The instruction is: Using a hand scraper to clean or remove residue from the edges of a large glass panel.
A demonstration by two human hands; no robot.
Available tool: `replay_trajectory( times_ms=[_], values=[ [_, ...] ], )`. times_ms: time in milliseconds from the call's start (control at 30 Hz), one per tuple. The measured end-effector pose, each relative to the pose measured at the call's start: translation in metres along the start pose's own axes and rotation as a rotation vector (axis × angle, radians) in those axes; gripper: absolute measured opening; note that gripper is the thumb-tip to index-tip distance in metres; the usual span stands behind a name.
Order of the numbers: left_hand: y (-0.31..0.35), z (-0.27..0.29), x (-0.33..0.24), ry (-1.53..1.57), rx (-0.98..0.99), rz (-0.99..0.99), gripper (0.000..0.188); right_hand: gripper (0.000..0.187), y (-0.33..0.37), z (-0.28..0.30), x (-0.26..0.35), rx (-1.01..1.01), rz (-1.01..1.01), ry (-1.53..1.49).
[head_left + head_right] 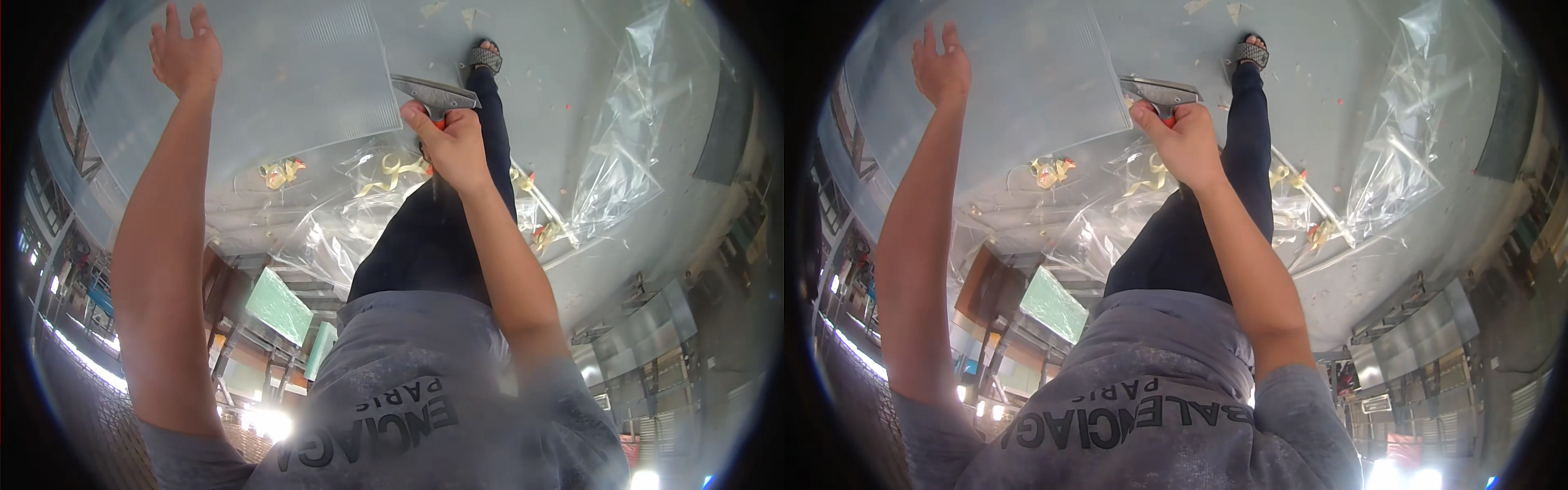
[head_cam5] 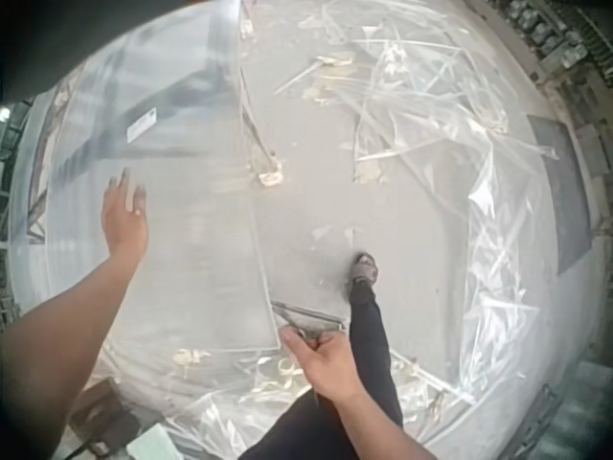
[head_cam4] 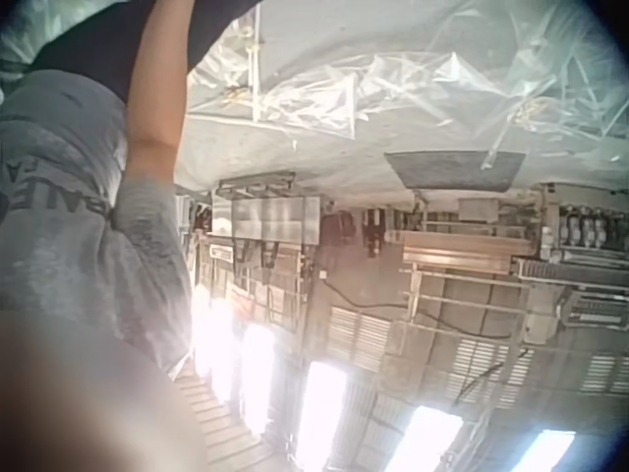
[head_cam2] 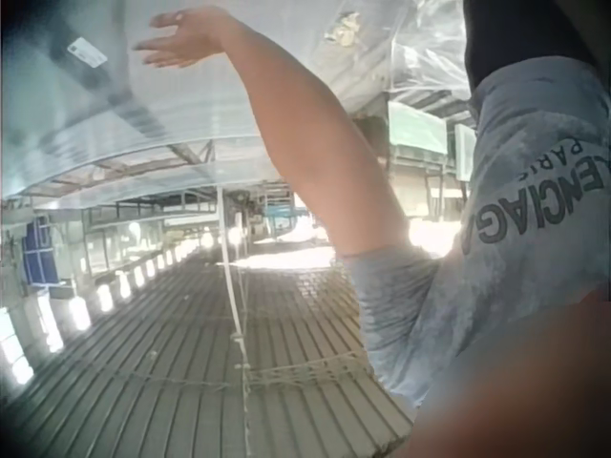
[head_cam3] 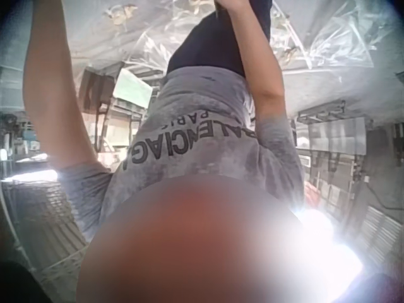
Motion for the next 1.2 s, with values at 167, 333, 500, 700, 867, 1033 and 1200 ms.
replay_trajectory(
  times_ms=[167,333,500,700,867,1033,1200],
  values=[
    [0.005,0.004,-0.003,0.022,0.015,0.049,0.063,0.028,-0.013,0.047,0.025,-0.344,0.040,0.172],
    [0.004,0.005,-0.001,0.020,0.035,0.068,0.063,0.026,0.025,0.042,0.025,-0.215,0.172,0.442],
    [0.001,0.004,0.002,0.054,0.066,0.084,0.065,0.020,0.053,0.029,0.032,-0.144,0.263,0.141],
    [0.000,0.004,0.001,0.066,0.083,0.107,0.064,0.029,0.067,0.020,0.035,-0.168,0.590,0.467],
    [-0.003,0.003,0.004,0.080,0.088,0.108,0.065,0.034,0.066,0.012,0.026,-0.181,0.603,0.485],
    [-0.003,0.002,0.002,0.090,0.091,0.105,0.065,0.040,0.068,0.010,0.023,-0.190,0.596,0.540],
    [0.000,0.003,0.002,0.103,0.092,0.120,0.065,0.051,0.070,0.005,0.021,-0.210,0.624,0.613]
  ],
)
Point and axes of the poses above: each hand's wrist, its own y-axis away from the middle knuckle, its own z-axis out of the back of the hand, x = y × z, the point moved 7 cm from there along -y, towards the middle knuckle, and after that the axes turned 3 degrees about -x, right-handed, at the moved point
